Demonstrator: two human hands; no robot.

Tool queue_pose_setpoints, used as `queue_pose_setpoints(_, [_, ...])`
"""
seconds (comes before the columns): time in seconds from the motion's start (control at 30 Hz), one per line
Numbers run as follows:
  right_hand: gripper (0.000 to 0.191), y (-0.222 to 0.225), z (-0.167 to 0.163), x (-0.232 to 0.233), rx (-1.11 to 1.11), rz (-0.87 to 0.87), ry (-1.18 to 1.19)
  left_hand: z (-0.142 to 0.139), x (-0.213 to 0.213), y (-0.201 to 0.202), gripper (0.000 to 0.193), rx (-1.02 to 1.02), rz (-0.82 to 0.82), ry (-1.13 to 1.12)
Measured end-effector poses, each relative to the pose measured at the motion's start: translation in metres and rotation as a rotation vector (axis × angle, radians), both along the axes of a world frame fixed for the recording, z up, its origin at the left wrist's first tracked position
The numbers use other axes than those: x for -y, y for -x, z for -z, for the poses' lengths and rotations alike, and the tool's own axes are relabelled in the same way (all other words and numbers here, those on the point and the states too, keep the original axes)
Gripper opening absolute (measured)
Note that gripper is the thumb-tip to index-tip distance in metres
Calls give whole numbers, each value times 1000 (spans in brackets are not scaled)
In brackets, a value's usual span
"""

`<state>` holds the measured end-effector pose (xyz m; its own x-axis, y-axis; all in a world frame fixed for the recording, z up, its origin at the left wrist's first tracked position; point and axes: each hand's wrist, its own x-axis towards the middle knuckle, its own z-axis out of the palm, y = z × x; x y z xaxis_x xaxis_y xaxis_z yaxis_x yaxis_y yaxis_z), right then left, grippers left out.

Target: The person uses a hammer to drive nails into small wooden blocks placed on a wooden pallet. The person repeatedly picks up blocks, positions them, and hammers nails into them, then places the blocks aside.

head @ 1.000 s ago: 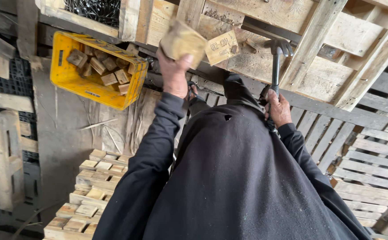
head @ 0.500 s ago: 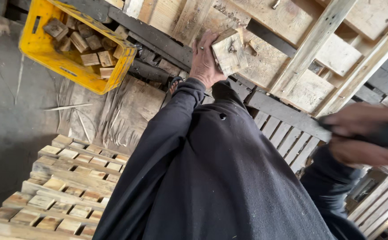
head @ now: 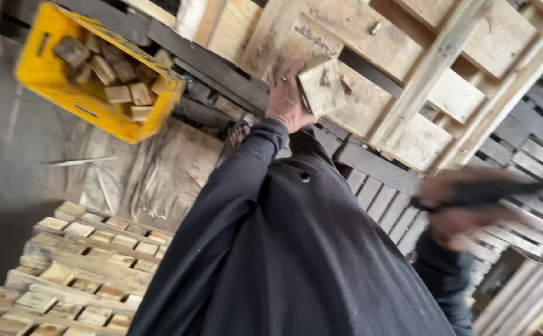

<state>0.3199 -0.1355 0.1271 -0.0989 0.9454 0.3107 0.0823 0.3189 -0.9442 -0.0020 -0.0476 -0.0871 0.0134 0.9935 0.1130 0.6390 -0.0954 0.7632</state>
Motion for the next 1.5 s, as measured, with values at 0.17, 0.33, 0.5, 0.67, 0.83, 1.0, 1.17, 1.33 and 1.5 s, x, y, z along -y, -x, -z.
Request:
queue_pose_setpoints(0.17, [56,43,-12,-19,-133,-9,-193,3,-1,-7,140,7,23,-17])
queue_pose_setpoints(0.33, [37,72,84,15,406,35,985,0,1,-3,131,23,32,-31])
queue_pose_setpoints(0.5, [30,-10,30,-5,-418,-44,544,-2,-7,-4,128,25,20,125])
queue_pose_setpoints(0.67, [33,16,-56,-48,-211,-48,-319,-2,-6,-9,131,-11,-27,-1])
queue_pose_setpoints(0.83, [37,106,53,-13,414,-62,916,-5,-5,-9,139,51,4,-39])
queue_pose_setpoints(1.0, [35,25,58,0,345,173,875,-6,-7,-11,137,44,0,26])
queue_pose_setpoints(1.17, [35,-4,-63,-62,-105,-20,-243,-3,-5,-11,132,9,-7,38])
queue_pose_setpoints(1.33, [35,96,7,-39,259,-15,590,-3,-8,-11,130,51,-36,21])
queue_pose_setpoints(1.5, [43,59,72,0,295,122,1021,-9,-7,-11,125,70,-19,81])
